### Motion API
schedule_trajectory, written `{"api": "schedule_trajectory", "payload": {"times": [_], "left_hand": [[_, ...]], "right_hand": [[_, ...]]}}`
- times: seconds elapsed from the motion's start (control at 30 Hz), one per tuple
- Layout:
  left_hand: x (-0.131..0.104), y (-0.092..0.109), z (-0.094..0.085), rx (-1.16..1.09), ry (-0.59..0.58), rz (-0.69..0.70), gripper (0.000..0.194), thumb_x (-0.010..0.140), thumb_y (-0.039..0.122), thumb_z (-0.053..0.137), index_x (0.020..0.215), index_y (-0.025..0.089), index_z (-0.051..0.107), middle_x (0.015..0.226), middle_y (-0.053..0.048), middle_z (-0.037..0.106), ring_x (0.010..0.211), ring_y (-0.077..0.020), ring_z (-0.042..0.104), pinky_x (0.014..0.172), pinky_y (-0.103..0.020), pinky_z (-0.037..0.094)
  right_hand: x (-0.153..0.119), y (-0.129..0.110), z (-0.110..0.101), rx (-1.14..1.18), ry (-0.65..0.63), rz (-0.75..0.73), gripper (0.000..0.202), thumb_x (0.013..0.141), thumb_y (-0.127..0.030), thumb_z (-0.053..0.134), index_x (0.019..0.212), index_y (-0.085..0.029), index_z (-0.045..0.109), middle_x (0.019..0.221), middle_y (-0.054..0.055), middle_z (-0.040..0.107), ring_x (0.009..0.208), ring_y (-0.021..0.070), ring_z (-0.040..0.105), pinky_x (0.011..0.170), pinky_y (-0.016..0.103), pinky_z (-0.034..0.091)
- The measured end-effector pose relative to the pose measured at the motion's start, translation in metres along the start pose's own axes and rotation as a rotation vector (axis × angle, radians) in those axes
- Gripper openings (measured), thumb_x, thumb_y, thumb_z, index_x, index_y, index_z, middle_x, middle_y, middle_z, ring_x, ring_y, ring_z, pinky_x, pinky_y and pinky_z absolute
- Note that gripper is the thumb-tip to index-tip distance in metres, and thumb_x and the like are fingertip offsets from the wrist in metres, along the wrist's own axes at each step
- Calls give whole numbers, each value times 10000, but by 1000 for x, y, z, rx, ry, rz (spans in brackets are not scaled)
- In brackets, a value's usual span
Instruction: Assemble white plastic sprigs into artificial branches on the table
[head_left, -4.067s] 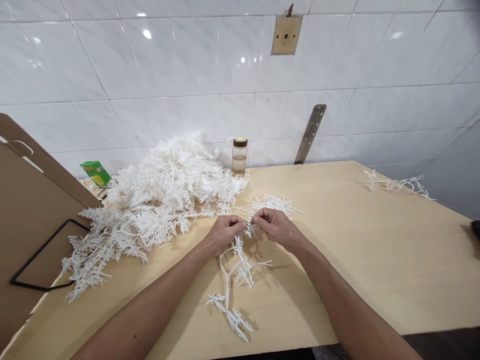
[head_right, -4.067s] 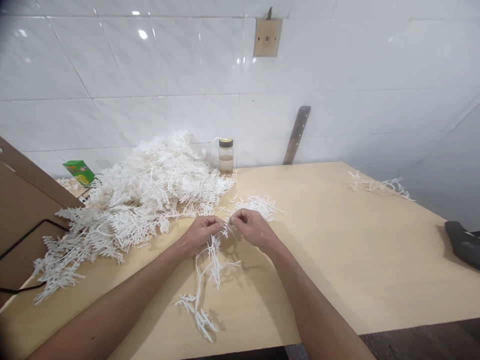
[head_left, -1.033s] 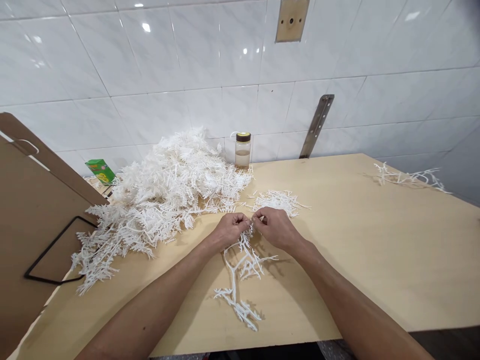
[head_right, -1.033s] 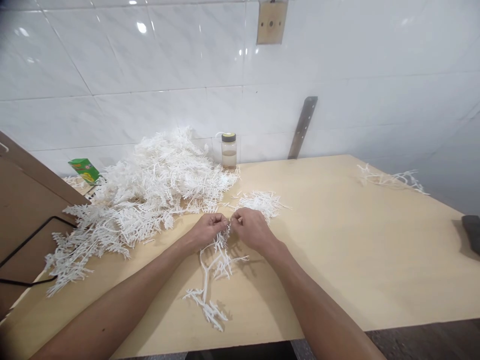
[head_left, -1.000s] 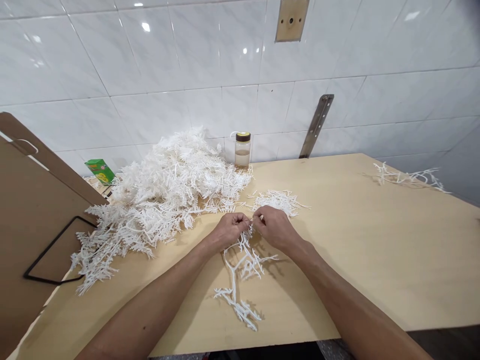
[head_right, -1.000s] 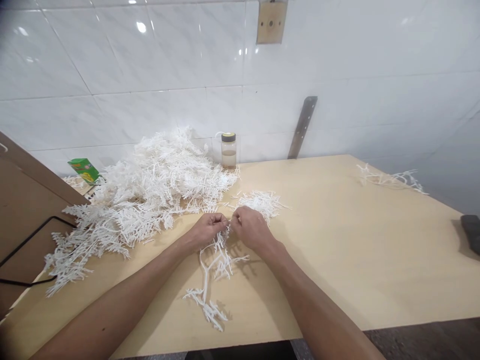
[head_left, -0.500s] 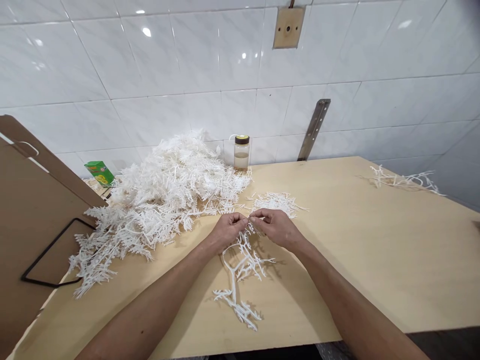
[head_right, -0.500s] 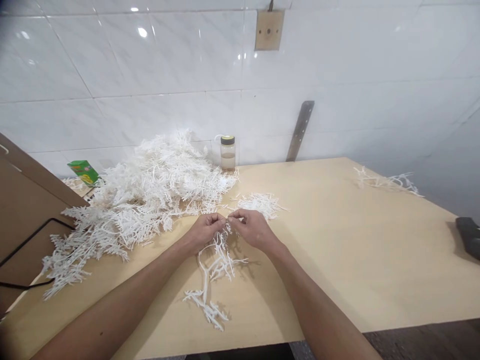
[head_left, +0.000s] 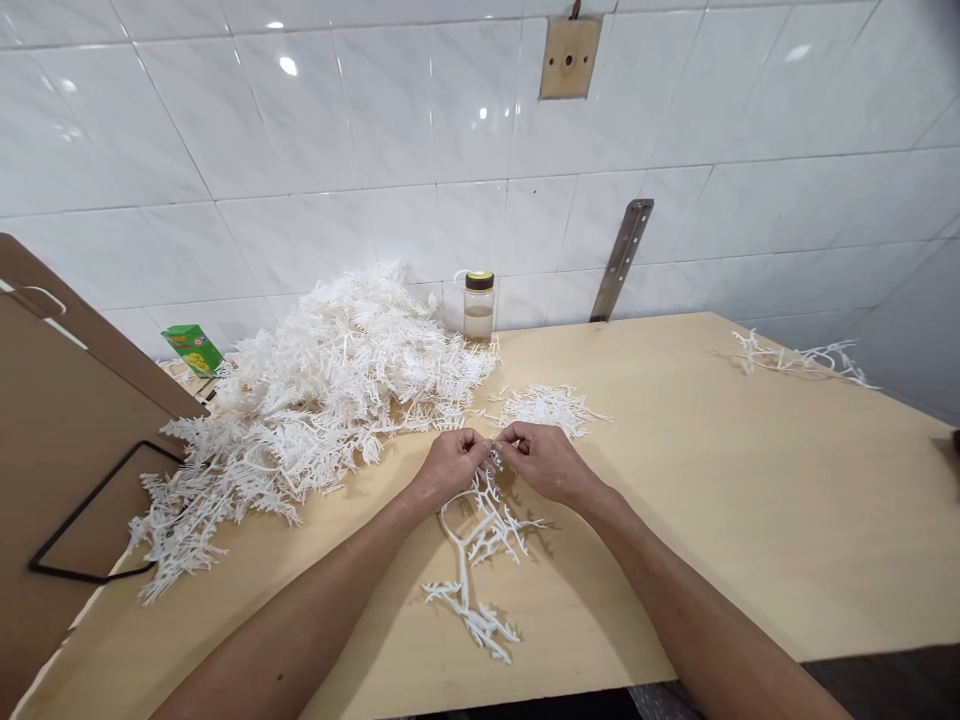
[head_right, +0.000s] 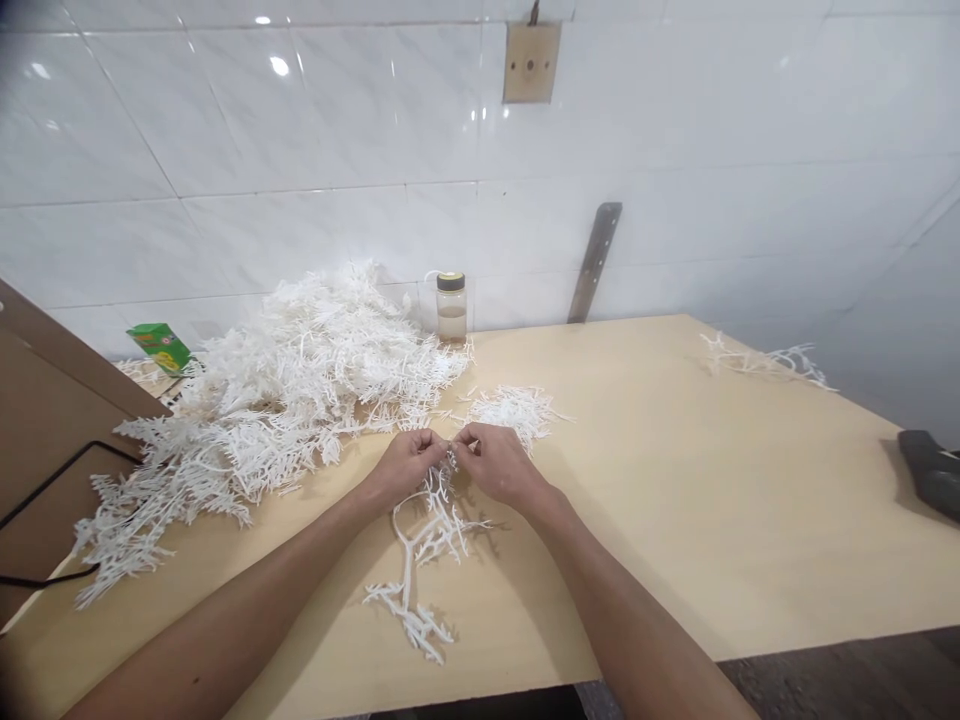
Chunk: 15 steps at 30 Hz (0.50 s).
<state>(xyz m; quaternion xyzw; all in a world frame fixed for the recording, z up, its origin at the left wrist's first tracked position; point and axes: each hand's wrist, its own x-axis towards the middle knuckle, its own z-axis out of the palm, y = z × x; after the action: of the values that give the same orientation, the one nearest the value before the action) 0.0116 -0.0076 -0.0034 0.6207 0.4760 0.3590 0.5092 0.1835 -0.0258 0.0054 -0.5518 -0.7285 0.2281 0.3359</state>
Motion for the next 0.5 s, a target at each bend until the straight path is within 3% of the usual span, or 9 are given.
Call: {"api": "schedule_trajectory", "payload": {"times": [0.3, 0.5], "left_hand": [[1, 1, 0, 77, 6, 39, 249, 760, 351, 576, 598, 178, 502, 520, 53, 433, 486, -86, 378, 484, -213, 295], [2, -6, 1, -16, -30, 46, 280, 760, 396, 618, 627, 173, 514, 536, 42, 478, 479, -85, 416, 483, -212, 320]], "right_hand": [[0, -1, 7, -157, 15, -79, 152, 863, -243, 511, 779, -198, 630, 688, 2, 643, 605, 137, 544, 593, 254, 369], [7, 16, 9, -304, 277, -47, 140, 844, -166, 467, 770, -178, 586, 778, 60, 645, 683, 172, 561, 659, 284, 389]]}}
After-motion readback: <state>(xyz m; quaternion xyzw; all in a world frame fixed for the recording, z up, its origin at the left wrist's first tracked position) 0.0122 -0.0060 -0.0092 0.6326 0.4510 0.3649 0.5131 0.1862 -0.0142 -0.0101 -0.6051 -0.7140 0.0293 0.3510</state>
